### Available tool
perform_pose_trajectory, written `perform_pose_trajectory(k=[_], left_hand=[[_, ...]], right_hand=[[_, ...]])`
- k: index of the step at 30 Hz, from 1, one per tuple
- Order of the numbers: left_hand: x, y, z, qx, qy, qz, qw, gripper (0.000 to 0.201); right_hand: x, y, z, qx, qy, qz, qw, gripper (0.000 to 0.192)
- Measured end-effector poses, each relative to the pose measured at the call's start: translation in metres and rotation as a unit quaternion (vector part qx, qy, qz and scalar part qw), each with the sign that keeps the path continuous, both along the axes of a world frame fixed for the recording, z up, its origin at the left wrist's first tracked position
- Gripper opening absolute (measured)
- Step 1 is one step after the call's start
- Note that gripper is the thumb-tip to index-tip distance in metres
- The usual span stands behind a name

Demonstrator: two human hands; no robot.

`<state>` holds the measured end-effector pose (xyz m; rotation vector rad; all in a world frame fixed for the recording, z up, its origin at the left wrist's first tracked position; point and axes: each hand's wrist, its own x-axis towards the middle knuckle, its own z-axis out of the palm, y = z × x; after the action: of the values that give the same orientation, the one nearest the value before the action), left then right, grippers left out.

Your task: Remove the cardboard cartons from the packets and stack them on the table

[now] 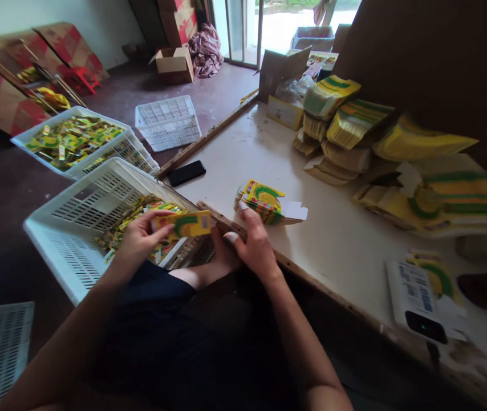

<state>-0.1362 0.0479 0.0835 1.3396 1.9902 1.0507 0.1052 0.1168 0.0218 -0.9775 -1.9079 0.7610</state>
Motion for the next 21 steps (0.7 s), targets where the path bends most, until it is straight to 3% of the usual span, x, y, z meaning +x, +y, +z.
perform_pose_trajectory(k=[2, 4, 6, 9, 13, 16, 18, 21], left_hand=[[-0.021, 0.002, 0.003, 0.033, 0.152, 0.086, 0.984, 0.027], [-0.034, 0.004, 0.003, 0.047, 0.256, 0.141, 0.955, 0.042], [-0.036, 0.005, -0.002, 0.049, 0.299, 0.131, 0.944, 0.055], [-0.022, 0.005, -0.012, 0.041, 0.282, 0.029, 0.958, 0.050], [0.005, 0.002, -0.023, 0.024, 0.178, -0.113, 0.977, 0.037], [0.024, -0.001, -0.026, -0.018, 0.017, -0.207, 0.978, 0.044], [0.037, -0.004, -0.027, -0.039, -0.134, -0.230, 0.963, 0.061], [0.053, -0.009, -0.029, 0.014, -0.327, -0.195, 0.925, 0.073]], right_hand=[[0.018, 0.019, 0.006, 0.013, -0.015, -0.106, 0.994, 0.044], [0.036, 0.037, 0.009, 0.030, -0.070, -0.177, 0.981, 0.038], [0.047, 0.050, 0.006, 0.039, -0.131, -0.204, 0.969, 0.035], [0.050, 0.060, 0.000, 0.048, -0.175, -0.195, 0.964, 0.026], [0.046, 0.058, 0.007, 0.056, -0.171, -0.215, 0.960, 0.031], [0.038, 0.044, 0.022, 0.021, -0.109, -0.221, 0.969, 0.043], [0.024, 0.026, 0.029, -0.026, -0.027, -0.167, 0.985, 0.048], [-0.009, -0.011, 0.030, -0.088, 0.086, -0.029, 0.992, 0.051]])
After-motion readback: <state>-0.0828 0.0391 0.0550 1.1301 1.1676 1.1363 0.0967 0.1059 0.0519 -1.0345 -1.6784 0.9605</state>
